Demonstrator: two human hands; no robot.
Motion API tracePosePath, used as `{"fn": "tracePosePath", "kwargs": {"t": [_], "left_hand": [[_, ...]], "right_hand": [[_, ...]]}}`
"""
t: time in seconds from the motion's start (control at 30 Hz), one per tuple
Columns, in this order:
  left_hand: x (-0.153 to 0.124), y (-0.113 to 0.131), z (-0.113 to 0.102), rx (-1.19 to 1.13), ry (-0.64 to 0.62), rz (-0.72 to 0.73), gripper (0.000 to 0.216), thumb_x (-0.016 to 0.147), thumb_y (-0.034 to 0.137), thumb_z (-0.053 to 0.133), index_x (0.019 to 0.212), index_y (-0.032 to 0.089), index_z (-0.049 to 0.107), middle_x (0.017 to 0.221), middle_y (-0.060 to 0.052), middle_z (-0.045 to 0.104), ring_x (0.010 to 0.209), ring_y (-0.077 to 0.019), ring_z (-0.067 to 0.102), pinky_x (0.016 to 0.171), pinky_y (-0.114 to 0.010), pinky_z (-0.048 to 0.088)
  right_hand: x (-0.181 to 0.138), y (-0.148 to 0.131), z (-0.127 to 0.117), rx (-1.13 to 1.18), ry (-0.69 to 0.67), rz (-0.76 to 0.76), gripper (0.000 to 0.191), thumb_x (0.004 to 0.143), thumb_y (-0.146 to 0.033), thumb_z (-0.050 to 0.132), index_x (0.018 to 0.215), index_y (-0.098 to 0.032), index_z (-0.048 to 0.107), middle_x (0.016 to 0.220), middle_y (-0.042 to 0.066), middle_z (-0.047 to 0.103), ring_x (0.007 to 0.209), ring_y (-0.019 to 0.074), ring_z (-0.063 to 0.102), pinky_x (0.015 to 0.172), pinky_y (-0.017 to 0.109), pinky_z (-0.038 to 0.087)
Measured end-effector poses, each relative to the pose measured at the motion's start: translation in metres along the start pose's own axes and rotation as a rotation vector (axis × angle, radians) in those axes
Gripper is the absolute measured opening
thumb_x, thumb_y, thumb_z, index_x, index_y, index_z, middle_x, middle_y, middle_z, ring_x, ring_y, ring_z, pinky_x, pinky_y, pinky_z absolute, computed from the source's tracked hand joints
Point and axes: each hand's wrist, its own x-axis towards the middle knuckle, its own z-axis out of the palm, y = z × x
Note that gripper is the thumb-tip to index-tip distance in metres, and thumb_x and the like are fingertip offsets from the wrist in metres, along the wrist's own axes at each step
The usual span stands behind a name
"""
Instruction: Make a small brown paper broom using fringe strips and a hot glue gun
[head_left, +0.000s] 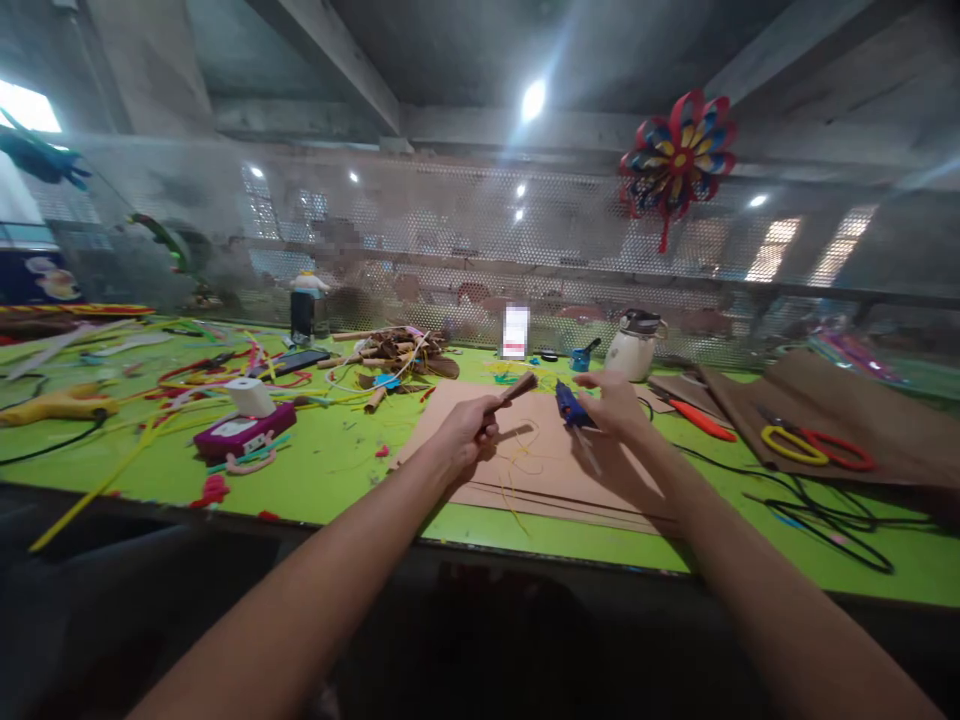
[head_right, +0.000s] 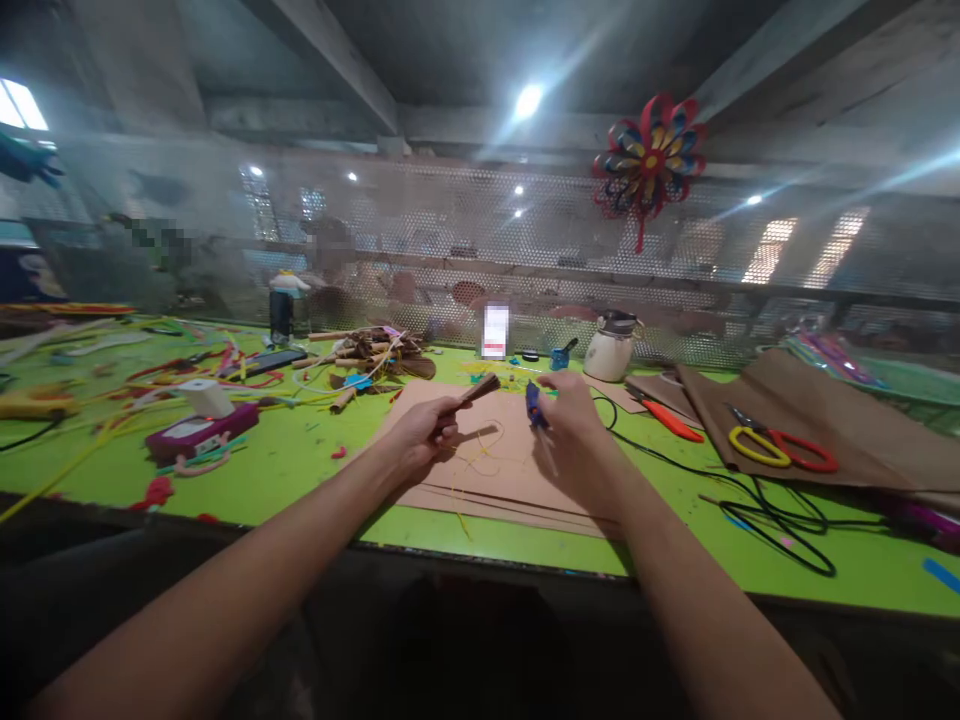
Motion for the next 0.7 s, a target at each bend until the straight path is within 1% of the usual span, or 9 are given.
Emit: {"fn": "tracePosePath", "kwargs": {"t": [0.07, 0.13, 0.17, 0.23, 0.33, 0.43, 0.57, 0.7], "left_hand": [[-0.001, -0.001, 0.002, -0.006, -0.036, 0.020, 0.015, 0.082, 0.027, 0.057, 0.077, 0.014, 0.058, 0.045, 0.009, 0.027, 0.036, -0.0047, 0.025, 0.037, -0.020, 0.014], [-0.002, -0.003, 0.004, -0.009, -0.083, 0.060, 0.014, 0.079, 0.028, 0.059, 0.075, 0.015, 0.058, 0.044, 0.009, 0.028, 0.036, -0.0052, 0.025, 0.038, -0.020, 0.015], [-0.002, -0.004, 0.005, -0.008, -0.110, 0.084, 0.015, 0.078, 0.029, 0.059, 0.073, 0.015, 0.057, 0.044, 0.009, 0.028, 0.037, -0.0053, 0.025, 0.039, -0.020, 0.016], [-0.002, -0.005, 0.007, -0.002, -0.173, 0.124, 0.016, 0.076, 0.030, 0.061, 0.072, 0.015, 0.056, 0.044, 0.009, 0.028, 0.038, -0.0054, 0.025, 0.040, -0.019, 0.019], [-0.001, -0.007, 0.008, 0.018, -0.253, 0.161, 0.019, 0.075, 0.033, 0.062, 0.071, 0.015, 0.056, 0.046, 0.009, 0.030, 0.039, -0.0056, 0.026, 0.040, -0.018, 0.021], [-0.001, -0.008, 0.008, 0.033, -0.297, 0.184, 0.020, 0.075, 0.034, 0.060, 0.070, 0.015, 0.055, 0.049, 0.007, 0.036, 0.040, -0.0056, 0.029, 0.040, -0.018, 0.021], [-0.002, -0.007, 0.006, 0.036, -0.304, 0.223, 0.020, 0.076, 0.034, 0.058, 0.069, 0.016, 0.051, 0.050, 0.006, 0.040, 0.042, -0.0060, 0.035, 0.040, -0.017, 0.024], [-0.002, -0.010, 0.005, 0.076, -0.291, 0.258, 0.018, 0.076, 0.031, 0.059, 0.070, 0.016, 0.050, 0.050, 0.004, 0.047, 0.042, -0.0071, 0.041, 0.043, -0.018, 0.032]], "right_hand": [[-0.006, -0.016, 0.012, 0.090, -0.037, 0.020, 0.024, 0.085, -0.038, 0.059, 0.087, -0.015, 0.065, 0.089, 0.007, 0.066, 0.084, 0.0197, 0.061, 0.076, 0.037, 0.050], [-0.014, -0.029, 0.025, 0.191, -0.098, 0.064, 0.033, 0.083, -0.045, 0.058, 0.076, -0.014, 0.064, 0.070, 0.006, 0.065, 0.066, 0.0173, 0.061, 0.060, 0.031, 0.051], [-0.018, -0.035, 0.031, 0.240, -0.125, 0.092, 0.036, 0.082, -0.047, 0.059, 0.072, -0.014, 0.063, 0.065, 0.005, 0.063, 0.061, 0.0160, 0.060, 0.055, 0.029, 0.050], [-0.024, -0.044, 0.042, 0.324, -0.155, 0.142, 0.035, 0.082, -0.046, 0.060, 0.071, -0.013, 0.062, 0.062, 0.004, 0.061, 0.057, 0.0132, 0.058, 0.051, 0.025, 0.048], [-0.029, -0.054, 0.053, 0.407, -0.149, 0.202, 0.029, 0.086, -0.039, 0.060, 0.078, -0.012, 0.062, 0.066, 0.000, 0.060, 0.058, 0.0100, 0.057, 0.052, 0.023, 0.047], [-0.026, -0.060, 0.063, 0.451, -0.118, 0.254, 0.022, 0.089, -0.034, 0.057, 0.087, -0.012, 0.061, 0.076, -0.001, 0.061, 0.061, 0.0096, 0.058, 0.055, 0.024, 0.050], [-0.021, -0.062, 0.078, 0.487, -0.081, 0.299, 0.021, 0.091, -0.031, 0.055, 0.101, -0.013, 0.059, 0.091, 0.003, 0.063, 0.071, 0.0124, 0.062, 0.062, 0.028, 0.053], [-0.020, -0.056, 0.084, 0.515, -0.050, 0.303, 0.023, 0.091, -0.031, 0.055, 0.106, -0.014, 0.059, 0.098, 0.005, 0.063, 0.077, 0.0145, 0.063, 0.066, 0.031, 0.054]]}}
